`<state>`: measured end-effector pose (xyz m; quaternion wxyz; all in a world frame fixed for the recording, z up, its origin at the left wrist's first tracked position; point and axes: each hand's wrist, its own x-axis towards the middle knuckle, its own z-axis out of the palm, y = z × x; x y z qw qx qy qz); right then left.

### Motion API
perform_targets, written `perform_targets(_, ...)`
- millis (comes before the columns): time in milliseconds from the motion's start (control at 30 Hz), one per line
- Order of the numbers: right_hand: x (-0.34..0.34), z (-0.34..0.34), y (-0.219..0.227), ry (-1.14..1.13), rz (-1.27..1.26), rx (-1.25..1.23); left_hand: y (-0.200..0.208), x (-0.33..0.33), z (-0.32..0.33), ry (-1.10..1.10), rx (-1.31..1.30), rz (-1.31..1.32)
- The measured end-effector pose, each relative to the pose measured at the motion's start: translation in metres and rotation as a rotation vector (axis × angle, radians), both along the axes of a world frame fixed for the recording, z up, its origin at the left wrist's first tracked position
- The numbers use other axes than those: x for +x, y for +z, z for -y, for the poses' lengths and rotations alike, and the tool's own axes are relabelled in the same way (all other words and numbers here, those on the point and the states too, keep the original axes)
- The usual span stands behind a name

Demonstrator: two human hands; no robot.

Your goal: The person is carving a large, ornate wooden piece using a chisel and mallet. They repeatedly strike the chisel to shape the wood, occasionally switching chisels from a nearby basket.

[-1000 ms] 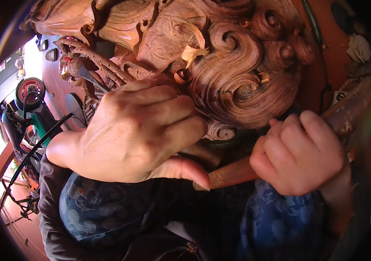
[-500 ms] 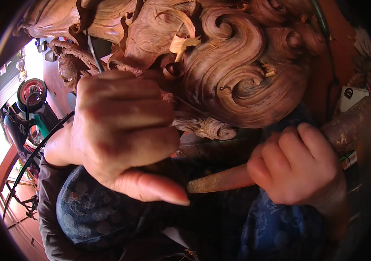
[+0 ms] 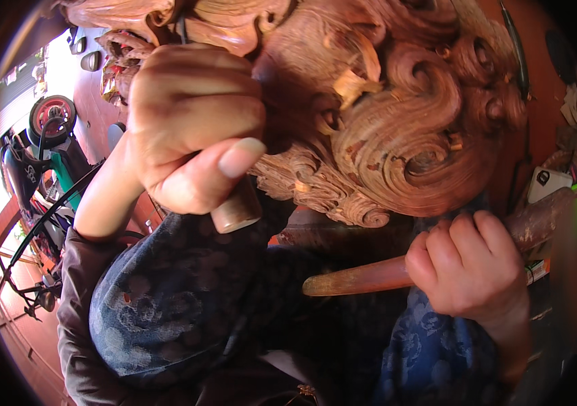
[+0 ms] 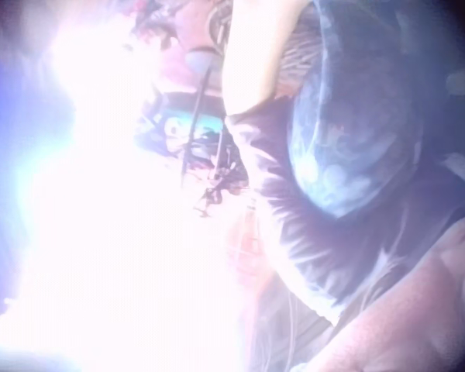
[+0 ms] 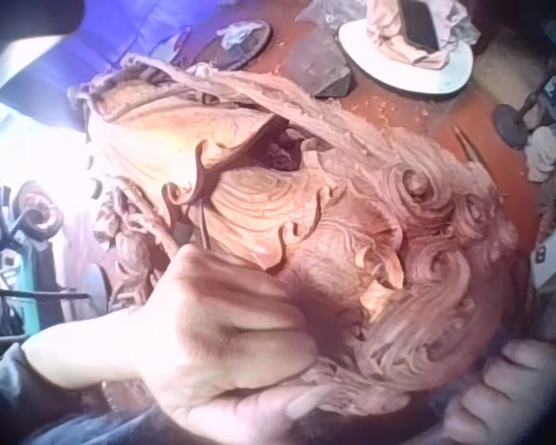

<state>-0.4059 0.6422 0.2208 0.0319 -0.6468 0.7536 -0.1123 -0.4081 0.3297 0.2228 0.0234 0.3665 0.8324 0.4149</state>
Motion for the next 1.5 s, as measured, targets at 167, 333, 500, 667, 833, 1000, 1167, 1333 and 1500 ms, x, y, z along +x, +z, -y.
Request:
perform_targets(167,-0.001,0.000,0.003,0.005,0.009,0.033,-0.002,0.002,0.007,0.009,0.085,0.020)
perform_targets(333,0.000,-0.002,0.005,-0.036,0.083,0.021,0.002,0.011,-0.012,0.108,0.011,-0.082)
perform_targets(500,-0.002,-0.005,0.004,-0.109,0.274,-0.085,0.010,0.015,-0.064,0.306,0.148,-0.113)
perform_targets(667,-0.004,-0.015,0.007,-0.336,0.463,-0.133,0.021,0.007,-0.069,0.359,-0.032,0.055)
perform_targets(833,-0.017,-0.052,0.079,-1.003,0.903,-0.200,0.026,-0.006,-0.062,0.450,-0.027,-0.013)
perform_targets(1000,-0.005,-0.027,0.120,-0.919,1.285,-0.580,0.020,-0.004,-0.071,0.507,0.107,-0.143)
perform_targets(1167,0.063,0.008,0.048,-0.672,1.892,-1.000,0.018,-0.018,-0.068,0.520,0.208,-0.057)
perform_targets(1333,0.115,0.048,-0.006,-0.641,1.841,-0.967,0.010,-0.027,-0.066,0.570,0.178,0.031)
perform_targets(1500,0.114,0.054,-0.017,-0.536,1.815,-0.902,0.011,-0.026,-0.068,0.527,0.010,0.065)
